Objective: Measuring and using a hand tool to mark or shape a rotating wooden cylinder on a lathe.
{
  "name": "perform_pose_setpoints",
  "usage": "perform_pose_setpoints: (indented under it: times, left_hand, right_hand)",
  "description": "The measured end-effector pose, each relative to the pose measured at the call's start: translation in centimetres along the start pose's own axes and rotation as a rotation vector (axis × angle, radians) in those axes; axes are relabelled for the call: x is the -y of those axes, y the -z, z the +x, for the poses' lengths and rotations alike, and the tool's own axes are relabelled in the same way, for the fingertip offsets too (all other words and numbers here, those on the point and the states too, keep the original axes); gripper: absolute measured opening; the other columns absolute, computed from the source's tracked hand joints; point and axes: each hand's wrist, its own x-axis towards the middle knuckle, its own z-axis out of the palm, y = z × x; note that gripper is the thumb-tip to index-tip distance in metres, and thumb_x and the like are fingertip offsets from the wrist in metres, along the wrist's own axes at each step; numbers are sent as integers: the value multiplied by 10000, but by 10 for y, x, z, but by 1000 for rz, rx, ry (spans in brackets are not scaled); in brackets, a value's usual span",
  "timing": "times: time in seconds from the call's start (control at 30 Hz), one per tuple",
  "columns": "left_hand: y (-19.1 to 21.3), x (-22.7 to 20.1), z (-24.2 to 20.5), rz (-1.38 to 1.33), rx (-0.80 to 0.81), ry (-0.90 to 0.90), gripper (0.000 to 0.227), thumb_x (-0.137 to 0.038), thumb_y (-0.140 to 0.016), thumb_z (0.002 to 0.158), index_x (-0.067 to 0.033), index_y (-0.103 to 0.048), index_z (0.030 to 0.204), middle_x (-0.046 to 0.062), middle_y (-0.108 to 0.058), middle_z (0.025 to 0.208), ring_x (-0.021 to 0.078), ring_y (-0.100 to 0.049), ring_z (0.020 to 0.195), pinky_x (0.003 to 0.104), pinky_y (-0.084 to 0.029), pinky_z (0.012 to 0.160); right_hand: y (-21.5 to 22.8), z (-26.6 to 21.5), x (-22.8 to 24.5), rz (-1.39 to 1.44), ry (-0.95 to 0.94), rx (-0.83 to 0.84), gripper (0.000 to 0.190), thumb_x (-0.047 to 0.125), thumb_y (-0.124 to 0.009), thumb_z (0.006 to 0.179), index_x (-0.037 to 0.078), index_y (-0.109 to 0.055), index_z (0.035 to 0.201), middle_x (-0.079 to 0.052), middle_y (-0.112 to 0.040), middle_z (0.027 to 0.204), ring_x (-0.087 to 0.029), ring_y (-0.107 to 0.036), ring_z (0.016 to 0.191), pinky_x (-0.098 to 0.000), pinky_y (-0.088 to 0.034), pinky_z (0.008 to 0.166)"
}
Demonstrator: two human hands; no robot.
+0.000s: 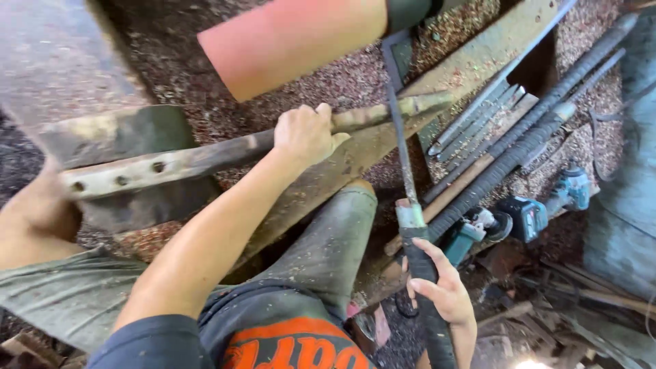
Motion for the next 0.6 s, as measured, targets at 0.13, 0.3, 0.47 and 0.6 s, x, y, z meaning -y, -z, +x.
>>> perform_pose_setpoints:
  times: [0.13,0.3,0.47,0.6]
  left_hand:
    - [2,0,-17,-67,0,54,648,-655,-664,860,-35,-637,1046,193,-722,913,379,-721,907,490,-587,780]
    - [27,18,-65,-44,268,110,691,-699,-553,923,-36,-610,1108,151,-729,976,303,-761,892,450,-620,768]
    - [44,66,-114,50,206,80,664,-711,-557,927,-68,-631,1076,138,-700,970,292,-708,912,443,-591,789]
    - [68,105,-114,73,105,128,706,-631,-596,959,12,-559,1250,211,-615,1217,311,-606,1132,447,-588,913]
  right_hand:
    - [-23,-11,-18,-23,18,-42,814,-47,-693,762,72,-413,1517,-131,-617,1080,-167,-627,637,-297,-535,490]
    - [-54,-33,-43,-7,-31,-48,824,-40,-688,736,102,-441,1510,-145,-643,1075,-174,-641,639,-302,-548,496]
    - [-81,-47,-61,-76,-77,18,864,23,-740,732,135,-437,1533,-131,-660,1069,-157,-641,670,-294,-565,546]
    - [-101,-58,-55,-12,-39,88,994,54,-774,717,179,-306,1585,-115,-643,1047,-146,-628,671,-281,-536,543]
